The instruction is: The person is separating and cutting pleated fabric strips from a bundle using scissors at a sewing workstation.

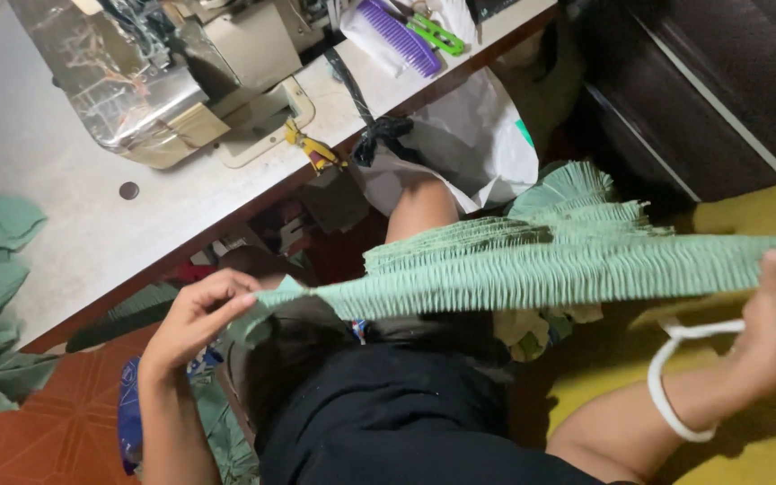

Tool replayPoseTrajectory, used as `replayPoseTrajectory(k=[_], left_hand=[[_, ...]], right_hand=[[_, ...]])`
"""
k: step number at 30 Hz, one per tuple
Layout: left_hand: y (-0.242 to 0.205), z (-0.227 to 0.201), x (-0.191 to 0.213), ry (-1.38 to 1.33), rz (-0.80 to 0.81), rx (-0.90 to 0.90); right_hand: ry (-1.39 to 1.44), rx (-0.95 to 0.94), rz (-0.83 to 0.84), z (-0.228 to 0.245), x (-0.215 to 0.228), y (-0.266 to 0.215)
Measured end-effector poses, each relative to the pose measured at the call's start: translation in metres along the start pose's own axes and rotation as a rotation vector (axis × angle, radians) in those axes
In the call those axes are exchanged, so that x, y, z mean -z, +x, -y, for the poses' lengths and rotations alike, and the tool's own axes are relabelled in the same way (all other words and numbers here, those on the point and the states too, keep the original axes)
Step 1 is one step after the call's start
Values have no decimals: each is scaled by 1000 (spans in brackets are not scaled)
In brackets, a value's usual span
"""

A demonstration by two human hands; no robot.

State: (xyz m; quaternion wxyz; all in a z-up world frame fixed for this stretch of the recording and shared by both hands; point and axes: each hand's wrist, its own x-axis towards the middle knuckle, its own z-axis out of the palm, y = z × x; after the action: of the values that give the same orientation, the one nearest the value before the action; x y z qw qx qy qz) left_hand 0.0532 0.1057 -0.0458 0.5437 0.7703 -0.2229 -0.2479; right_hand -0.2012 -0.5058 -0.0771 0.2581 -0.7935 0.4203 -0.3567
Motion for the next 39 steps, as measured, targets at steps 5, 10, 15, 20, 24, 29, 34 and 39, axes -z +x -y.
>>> replayPoseTrajectory(k=[5,10,15,20,24,29,34,39], left_hand=[[32,-5,-18,103,-13,119],[44,-5,-27,129,-34,221],[14,-49,-34,-150,200,99],[24,-36,-38,298,-12,186],[35,-23,-42,396,-124,359],[28,-26,-45,295,-133,281],[30,-17,-50,285,-191,185],[30,-19,-56,99,-267,109]], right_hand=[[-211,-146,141,36,-32,5],[-272,-19,128,-24,-64,13],[32,-304,224,6,-63,4],[82,-307,200,-17,-74,1],[75,-306,173,-5,-72,-2],[230,-293,99,-36,-74,6],[278,-375,111,-5,-75,0],[355,-360,41,-19,-79,1]])
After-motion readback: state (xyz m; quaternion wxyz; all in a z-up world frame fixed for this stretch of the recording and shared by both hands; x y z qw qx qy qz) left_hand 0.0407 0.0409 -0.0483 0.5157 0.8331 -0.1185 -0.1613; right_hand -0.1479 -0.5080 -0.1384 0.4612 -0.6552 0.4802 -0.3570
